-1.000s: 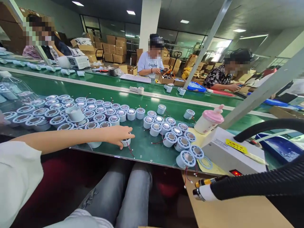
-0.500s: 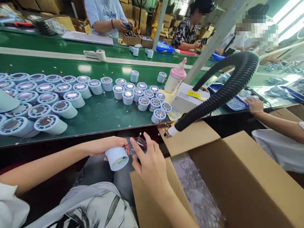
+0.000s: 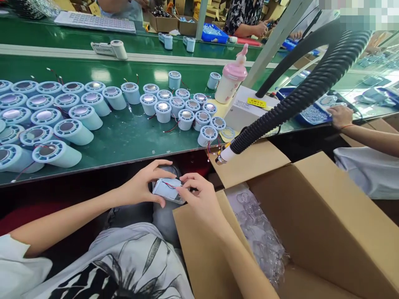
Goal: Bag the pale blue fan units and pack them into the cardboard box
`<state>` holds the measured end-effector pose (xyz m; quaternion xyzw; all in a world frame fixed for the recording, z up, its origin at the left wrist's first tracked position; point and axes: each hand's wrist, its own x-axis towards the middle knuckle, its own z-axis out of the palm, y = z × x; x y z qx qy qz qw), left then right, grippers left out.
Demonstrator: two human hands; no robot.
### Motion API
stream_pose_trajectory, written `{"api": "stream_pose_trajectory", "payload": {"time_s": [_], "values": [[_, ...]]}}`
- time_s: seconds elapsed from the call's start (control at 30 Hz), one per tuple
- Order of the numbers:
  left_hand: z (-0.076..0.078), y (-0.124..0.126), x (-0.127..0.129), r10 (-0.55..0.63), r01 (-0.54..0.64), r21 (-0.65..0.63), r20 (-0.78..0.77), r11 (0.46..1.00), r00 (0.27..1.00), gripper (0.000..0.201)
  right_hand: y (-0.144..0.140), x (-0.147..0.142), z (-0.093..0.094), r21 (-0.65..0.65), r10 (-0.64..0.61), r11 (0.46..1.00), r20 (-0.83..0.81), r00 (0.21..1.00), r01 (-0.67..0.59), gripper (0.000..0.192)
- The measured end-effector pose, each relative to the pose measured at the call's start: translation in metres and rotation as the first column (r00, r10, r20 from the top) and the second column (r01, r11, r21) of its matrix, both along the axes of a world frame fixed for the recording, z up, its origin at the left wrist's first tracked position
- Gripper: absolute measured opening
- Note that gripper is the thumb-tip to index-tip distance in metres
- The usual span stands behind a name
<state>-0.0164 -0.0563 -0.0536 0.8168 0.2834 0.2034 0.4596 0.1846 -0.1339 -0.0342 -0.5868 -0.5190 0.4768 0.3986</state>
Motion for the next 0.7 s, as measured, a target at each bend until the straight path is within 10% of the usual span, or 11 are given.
{"api": "stream_pose_trajectory", "payload": {"time_s": [0.2,0.4,0.7], "values": [[-0.002,-0.003,0.004,-0.093,0.144,-0.374,0.152,0.916,0.984,0.068,0.001,0.009,-0.007,-0.119,-0.098,0.991,-0.303,0.948,0.064,0.023],[0.003,-0.01,0.005,0.067,0.079,-0.687,0.183,0.723,0.981,0.069,-0.013,0.012,-0.006,0.253,0.083,0.96,0.146,0.986,-0.119,0.039],[0.01,-0.006,-0.001,-0.131,0.216,-0.411,0.225,0.886,0.965,0.079,-0.02,0.016,-0.007,0.175,0.117,0.978,-0.019,0.993,-0.111,0.05]]}}
